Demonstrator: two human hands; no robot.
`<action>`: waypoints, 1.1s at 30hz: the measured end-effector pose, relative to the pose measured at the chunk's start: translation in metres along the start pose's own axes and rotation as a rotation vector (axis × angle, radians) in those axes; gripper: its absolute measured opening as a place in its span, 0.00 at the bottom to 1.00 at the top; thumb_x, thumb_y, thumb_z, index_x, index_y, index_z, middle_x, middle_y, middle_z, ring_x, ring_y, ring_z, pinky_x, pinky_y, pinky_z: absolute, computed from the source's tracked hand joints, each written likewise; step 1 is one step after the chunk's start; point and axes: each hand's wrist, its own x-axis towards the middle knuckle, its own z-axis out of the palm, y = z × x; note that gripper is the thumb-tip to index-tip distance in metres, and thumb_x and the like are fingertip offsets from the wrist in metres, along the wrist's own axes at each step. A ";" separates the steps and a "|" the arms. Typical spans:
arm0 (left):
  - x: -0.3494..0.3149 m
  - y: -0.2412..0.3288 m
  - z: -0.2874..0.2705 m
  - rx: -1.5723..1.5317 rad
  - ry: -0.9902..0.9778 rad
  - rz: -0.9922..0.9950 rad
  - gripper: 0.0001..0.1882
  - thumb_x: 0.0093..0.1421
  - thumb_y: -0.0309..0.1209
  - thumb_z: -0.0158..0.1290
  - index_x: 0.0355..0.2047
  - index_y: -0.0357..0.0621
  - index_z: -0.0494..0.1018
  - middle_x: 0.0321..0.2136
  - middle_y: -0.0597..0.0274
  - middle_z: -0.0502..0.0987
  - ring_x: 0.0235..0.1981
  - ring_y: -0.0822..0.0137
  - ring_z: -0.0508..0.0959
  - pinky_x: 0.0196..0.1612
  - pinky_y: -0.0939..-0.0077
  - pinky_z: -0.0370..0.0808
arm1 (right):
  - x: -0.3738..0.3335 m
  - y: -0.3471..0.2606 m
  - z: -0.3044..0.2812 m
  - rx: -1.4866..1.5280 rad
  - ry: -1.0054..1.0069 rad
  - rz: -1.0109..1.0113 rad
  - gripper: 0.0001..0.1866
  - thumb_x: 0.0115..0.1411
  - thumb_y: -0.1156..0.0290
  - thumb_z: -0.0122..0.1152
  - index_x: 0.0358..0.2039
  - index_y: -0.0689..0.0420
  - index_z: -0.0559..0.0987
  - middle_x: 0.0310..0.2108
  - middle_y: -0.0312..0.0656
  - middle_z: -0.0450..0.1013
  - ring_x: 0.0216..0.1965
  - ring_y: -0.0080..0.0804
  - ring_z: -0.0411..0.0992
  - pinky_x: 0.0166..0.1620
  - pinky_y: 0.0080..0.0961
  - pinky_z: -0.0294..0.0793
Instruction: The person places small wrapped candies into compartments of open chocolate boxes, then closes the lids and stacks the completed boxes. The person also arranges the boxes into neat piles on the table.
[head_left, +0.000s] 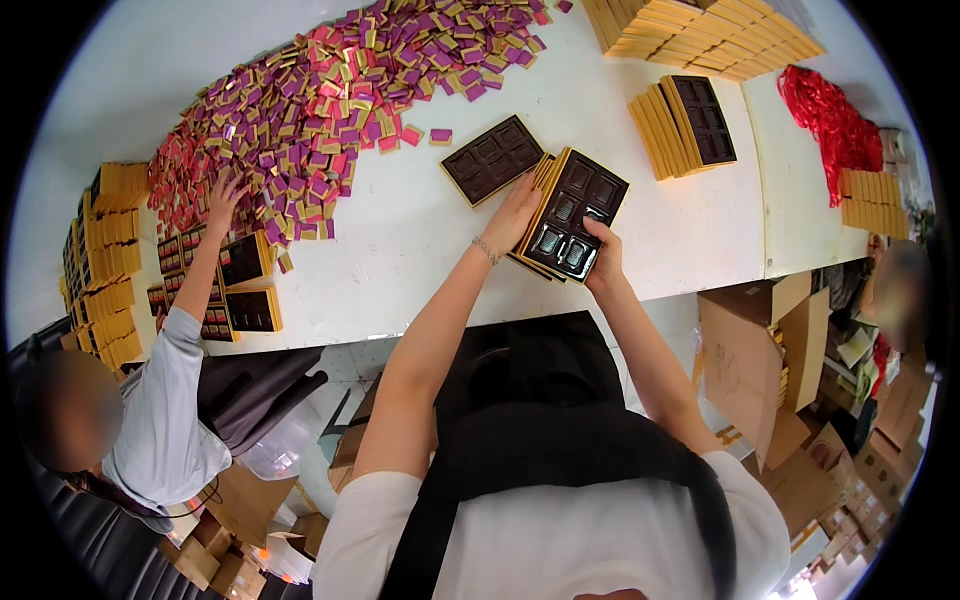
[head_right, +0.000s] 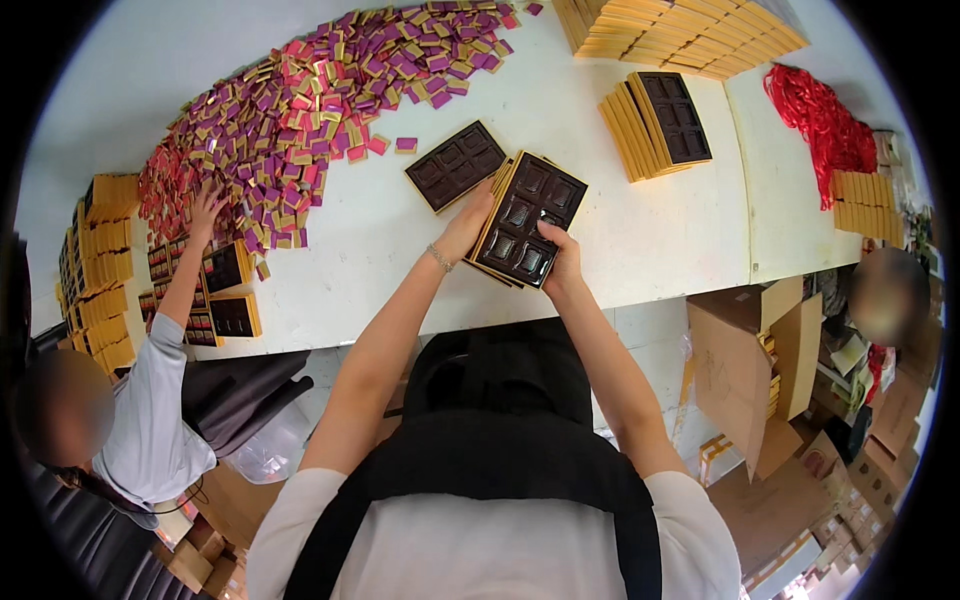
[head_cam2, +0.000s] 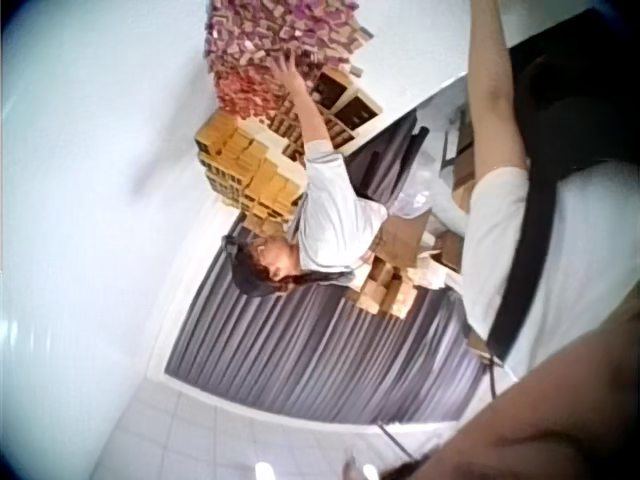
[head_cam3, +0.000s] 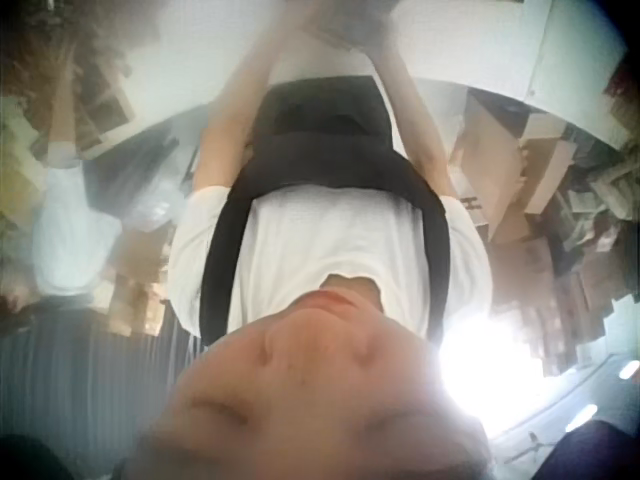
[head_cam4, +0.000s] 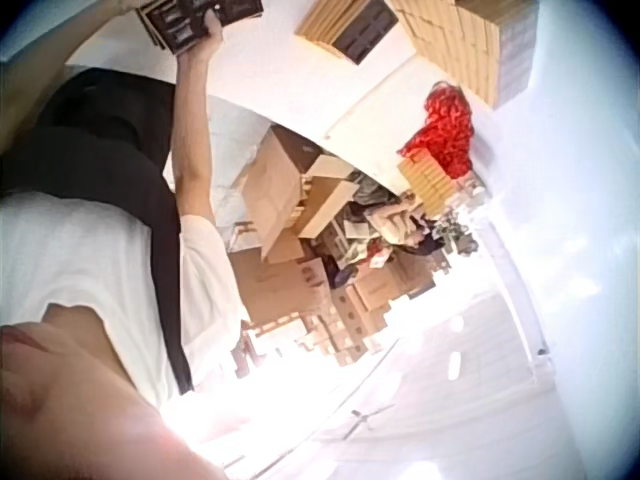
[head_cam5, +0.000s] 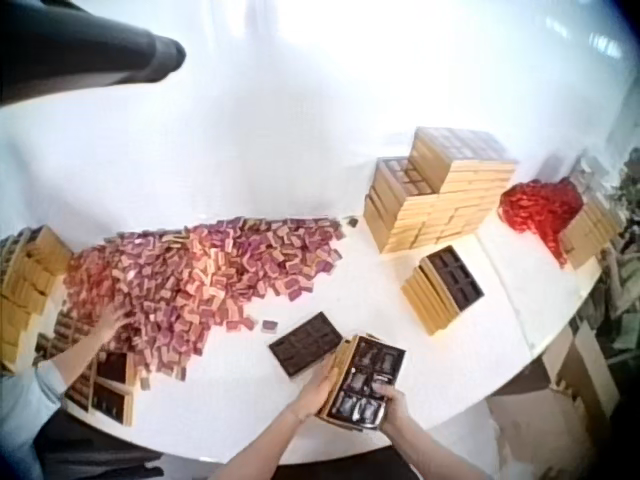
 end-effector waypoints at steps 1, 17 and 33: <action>0.004 0.007 0.001 -0.006 -0.016 0.047 0.36 0.69 0.49 0.37 0.67 0.33 0.49 0.68 0.45 0.47 0.70 0.54 0.45 0.70 0.68 0.42 | 0.003 -0.002 -0.001 0.042 -0.035 0.010 0.24 0.53 0.69 0.60 0.50 0.64 0.71 0.44 0.50 0.75 0.43 0.44 0.76 0.49 0.43 0.78; -0.092 0.061 -0.094 -0.378 -0.200 -0.324 0.43 0.64 0.51 0.49 0.68 0.38 0.46 0.64 0.54 0.59 0.63 0.62 0.60 0.65 0.71 0.56 | -0.030 0.088 0.069 -0.002 -0.106 0.218 0.27 0.54 0.75 0.60 0.56 0.58 0.68 0.51 0.42 0.71 0.54 0.39 0.68 0.59 0.39 0.66; -0.139 0.008 -0.051 0.286 -0.301 -0.351 0.38 0.57 0.47 0.57 0.64 0.44 0.59 0.52 0.46 0.73 0.53 0.53 0.74 0.57 0.67 0.68 | -0.084 0.131 0.007 0.161 0.138 0.529 0.25 0.53 0.77 0.52 0.54 0.62 0.68 0.52 0.47 0.68 0.55 0.44 0.66 0.62 0.44 0.63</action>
